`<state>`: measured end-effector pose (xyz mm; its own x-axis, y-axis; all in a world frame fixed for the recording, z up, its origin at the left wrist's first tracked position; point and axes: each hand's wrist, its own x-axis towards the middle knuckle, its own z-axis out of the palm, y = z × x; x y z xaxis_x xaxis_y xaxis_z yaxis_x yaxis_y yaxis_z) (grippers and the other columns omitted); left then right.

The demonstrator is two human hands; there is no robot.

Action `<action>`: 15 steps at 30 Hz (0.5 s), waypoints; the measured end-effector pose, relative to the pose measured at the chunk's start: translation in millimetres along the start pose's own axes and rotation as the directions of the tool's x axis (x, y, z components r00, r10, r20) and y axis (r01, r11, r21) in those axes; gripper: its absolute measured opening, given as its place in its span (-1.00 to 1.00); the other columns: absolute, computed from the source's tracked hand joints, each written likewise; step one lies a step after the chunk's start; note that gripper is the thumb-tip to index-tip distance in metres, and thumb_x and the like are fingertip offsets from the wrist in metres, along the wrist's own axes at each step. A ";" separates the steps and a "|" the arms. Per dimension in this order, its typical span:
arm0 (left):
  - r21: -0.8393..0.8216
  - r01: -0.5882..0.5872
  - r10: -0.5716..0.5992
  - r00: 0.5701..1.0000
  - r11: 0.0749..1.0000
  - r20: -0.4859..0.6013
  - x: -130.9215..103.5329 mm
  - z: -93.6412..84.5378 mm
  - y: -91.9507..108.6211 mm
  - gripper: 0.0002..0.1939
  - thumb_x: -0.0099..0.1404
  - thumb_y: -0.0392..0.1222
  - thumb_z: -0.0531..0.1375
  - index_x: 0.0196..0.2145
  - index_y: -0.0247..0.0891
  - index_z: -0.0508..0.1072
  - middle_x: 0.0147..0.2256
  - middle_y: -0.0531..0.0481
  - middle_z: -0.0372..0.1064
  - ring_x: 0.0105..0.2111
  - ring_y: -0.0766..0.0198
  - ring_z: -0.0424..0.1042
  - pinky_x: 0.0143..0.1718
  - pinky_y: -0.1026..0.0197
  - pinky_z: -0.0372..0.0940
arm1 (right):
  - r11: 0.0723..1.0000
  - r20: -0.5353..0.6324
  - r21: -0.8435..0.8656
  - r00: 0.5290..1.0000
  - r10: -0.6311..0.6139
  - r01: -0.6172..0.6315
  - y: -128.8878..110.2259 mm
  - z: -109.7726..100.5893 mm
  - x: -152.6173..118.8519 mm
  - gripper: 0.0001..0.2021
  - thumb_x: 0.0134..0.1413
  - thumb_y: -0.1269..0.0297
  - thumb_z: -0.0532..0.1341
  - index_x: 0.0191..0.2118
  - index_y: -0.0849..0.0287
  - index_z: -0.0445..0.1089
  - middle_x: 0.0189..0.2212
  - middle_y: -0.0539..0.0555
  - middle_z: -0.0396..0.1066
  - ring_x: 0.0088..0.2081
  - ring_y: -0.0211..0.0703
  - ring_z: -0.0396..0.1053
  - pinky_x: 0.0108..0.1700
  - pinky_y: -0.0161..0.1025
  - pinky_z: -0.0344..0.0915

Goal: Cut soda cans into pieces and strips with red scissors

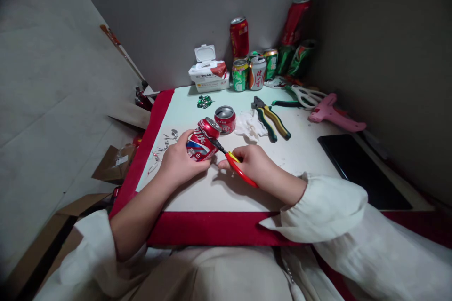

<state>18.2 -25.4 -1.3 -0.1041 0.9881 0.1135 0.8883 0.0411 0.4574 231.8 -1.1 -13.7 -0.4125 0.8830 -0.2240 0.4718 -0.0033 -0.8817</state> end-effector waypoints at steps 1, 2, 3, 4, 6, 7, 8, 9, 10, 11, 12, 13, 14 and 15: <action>0.003 0.003 -0.003 1.000 1.000 0.002 0.2 0.3 -0.6 -0.06 0.01 0.13 0.39 0.30 -0.11 0.20 -0.10 -0.16 0.57 -0.13 -0.13 0.56 -0.13 -0.01 0.39 | 1.000 0.013 0.018 1.000 0.008 -0.008 -0.7 -0.3 -0.3 -0.46 -0.22 -0.26 0.39 -0.54 0.22 0.44 -0.62 0.04 0.39 -0.54 -0.23 0.22 -0.50 -0.26 0.11; 0.008 0.006 -0.006 1.000 1.000 0.003 0.4 0.8 -1.3 -0.01 0.01 0.14 0.39 0.33 -0.12 0.16 -0.10 -0.18 0.57 -0.13 -0.13 0.56 -0.13 -0.01 0.39 | 0.999 0.023 0.031 1.000 0.015 -0.015 -1.2 -0.7 -0.7 -0.47 -0.22 -0.25 0.39 -0.54 0.23 0.44 -0.62 0.04 0.38 -0.55 -0.24 0.21 -0.51 -0.27 0.10; 0.013 0.006 -0.006 1.000 1.000 0.001 0.5 1.4 -2.1 0.02 0.01 0.15 0.40 0.36 -0.13 0.12 -0.10 -0.19 0.57 -0.13 -0.13 0.56 -0.12 -0.01 0.39 | 0.999 0.028 0.037 0.999 0.020 -0.021 -1.4 -1.1 -1.0 -0.47 -0.21 -0.25 0.39 -0.55 0.23 0.44 -0.64 0.03 0.36 -0.56 -0.25 0.20 -0.52 -0.27 0.09; 0.016 0.003 -0.003 1.000 1.000 -0.001 0.5 2.1 -2.9 0.05 0.02 0.16 0.40 0.37 -0.14 0.10 -0.09 -0.19 0.57 -0.13 -0.12 0.56 -0.12 0.00 0.39 | 0.999 0.031 0.039 0.999 0.023 -0.024 -1.3 -1.6 -1.2 -0.47 -0.21 -0.25 0.39 -0.55 0.23 0.44 -0.65 0.02 0.35 -0.57 -0.25 0.19 -0.53 -0.27 0.09; 0.006 -0.020 0.020 1.000 1.000 -0.001 0.4 3.6 -4.2 0.01 0.03 0.16 0.39 0.35 -0.14 0.13 -0.10 -0.18 0.57 -0.13 -0.09 0.57 -0.13 0.03 0.39 | 0.999 0.038 0.033 0.999 0.021 -0.023 -0.5 -2.7 -1.6 -0.46 -0.21 -0.25 0.39 -0.55 0.23 0.44 -0.65 0.02 0.33 -0.57 -0.25 0.18 -0.53 -0.27 0.09; -0.006 -0.041 0.041 0.999 0.999 0.004 0.3 4.2 -4.7 -0.05 0.04 0.16 0.38 0.31 -0.13 0.20 -0.12 -0.16 0.58 -0.14 -0.07 0.57 -0.14 0.04 0.39 | 0.999 0.041 0.026 0.999 0.017 -0.018 0.1 -3.2 -1.6 -0.46 -0.20 -0.26 0.39 -0.55 0.23 0.44 -0.65 0.02 0.33 -0.56 -0.24 0.19 -0.52 -0.26 0.10; -0.019 -0.067 0.067 0.998 0.998 0.011 0.2 4.7 -5.0 -0.15 0.06 0.15 0.37 0.25 -0.12 0.28 -0.14 -0.13 0.58 -0.16 -0.04 0.57 -0.15 0.06 0.39 | 1.000 0.044 0.017 0.999 0.013 -0.013 0.9 -3.7 -1.6 -0.45 -0.20 -0.27 0.39 -0.55 0.23 0.43 -0.65 0.02 0.32 -0.56 -0.23 0.19 -0.52 -0.26 0.10; -0.030 -0.091 0.091 0.996 0.995 0.019 0.2 5.0 -5.0 -0.26 0.07 0.15 0.36 0.17 -0.12 0.35 -0.17 -0.11 0.58 -0.18 -0.01 0.56 -0.15 0.07 0.39 | 1.000 0.047 0.006 0.999 0.008 -0.008 1.8 -4.0 -1.5 -0.44 -0.20 -0.28 0.38 -0.56 0.23 0.43 -0.65 0.02 0.32 -0.56 -0.23 0.19 -0.52 -0.25 0.09; -0.036 -0.109 0.110 0.994 0.993 0.024 0.1 5.0 -4.6 -0.36 0.08 0.13 0.36 0.09 -0.12 0.41 -0.19 -0.09 0.58 -0.20 0.01 0.56 -0.15 0.08 0.39 | 1.000 0.047 -0.001 0.999 0.003 -0.003 2.9 -4.2 -1.3 -0.43 -0.21 -0.29 0.38 -0.57 0.22 0.42 -0.65 0.02 0.31 -0.57 -0.24 0.18 -0.53 -0.25 0.07; -0.035 -0.120 0.121 0.992 0.992 0.028 0.2 4.8 -4.1 -0.44 0.09 0.12 0.35 0.01 -0.12 0.45 -0.21 -0.08 0.58 -0.21 0.02 0.56 -0.15 0.08 0.39 | 1.000 0.045 -0.006 0.999 0.001 -0.001 4.0 -4.2 -1.1 -0.42 -0.21 -0.31 0.38 -0.57 0.22 0.42 -0.66 0.01 0.29 -0.58 -0.25 0.16 -0.54 -0.26 0.06; -0.031 -0.124 0.125 0.992 0.992 0.030 0.3 4.5 -3.3 -0.49 0.09 0.11 0.36 -0.04 -0.13 0.47 -0.22 -0.08 0.58 -0.21 0.02 0.56 -0.13 0.07 0.39 | 1.000 0.042 -0.007 0.999 0.000 0.000 5.3 -4.2 -0.9 -0.41 -0.22 -0.32 0.37 -0.58 0.22 0.41 -0.67 0.00 0.27 -0.58 -0.26 0.14 -0.55 -0.26 0.04; -0.026 -0.122 0.123 0.992 0.992 0.033 0.4 3.9 -2.5 -0.51 0.08 0.10 0.36 -0.07 -0.14 0.48 -0.22 -0.08 0.59 -0.22 0.02 0.56 -0.12 0.06 0.39 | 1.000 0.040 -0.005 0.999 -0.001 0.001 6.6 -4.2 -0.7 -0.41 -0.23 -0.33 0.37 -0.58 0.22 0.40 -0.68 -0.01 0.25 -0.59 -0.27 0.12 -0.56 -0.27 0.02; -0.020 -0.119 0.119 0.992 0.993 0.037 0.6 3.3 -1.6 -0.52 0.08 0.09 0.36 -0.08 -0.14 0.48 -0.22 -0.08 0.59 -0.22 0.01 0.56 -0.10 0.04 0.39 | 1.000 0.040 0.001 0.999 -0.003 0.003 7.8 -4.0 -0.8 -0.40 -0.23 -0.33 0.37 -0.59 0.22 0.40 -0.68 -0.02 0.22 -0.59 -0.28 0.10 -0.56 -0.28 0.01; -0.016 -0.115 0.116 0.993 0.993 0.040 0.7 2.7 -0.8 -0.51 0.07 0.09 0.37 -0.08 -0.15 0.48 -0.22 -0.08 0.59 -0.22 0.01 0.56 -0.09 0.02 0.38 | 1.000 0.044 0.010 0.999 -0.005 0.005 8.9 -3.9 -1.2 -0.40 -0.23 -0.33 0.38 -0.59 0.22 0.39 -0.68 -0.03 0.20 -0.59 -0.29 0.08 -0.57 -0.28 -0.01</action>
<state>18.6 -24.4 -3.9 0.0170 0.9913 0.1306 0.8873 -0.0752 0.4550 239.5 -0.3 -19.6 -0.4490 0.8614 -0.2375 0.4622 -0.0036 -0.8868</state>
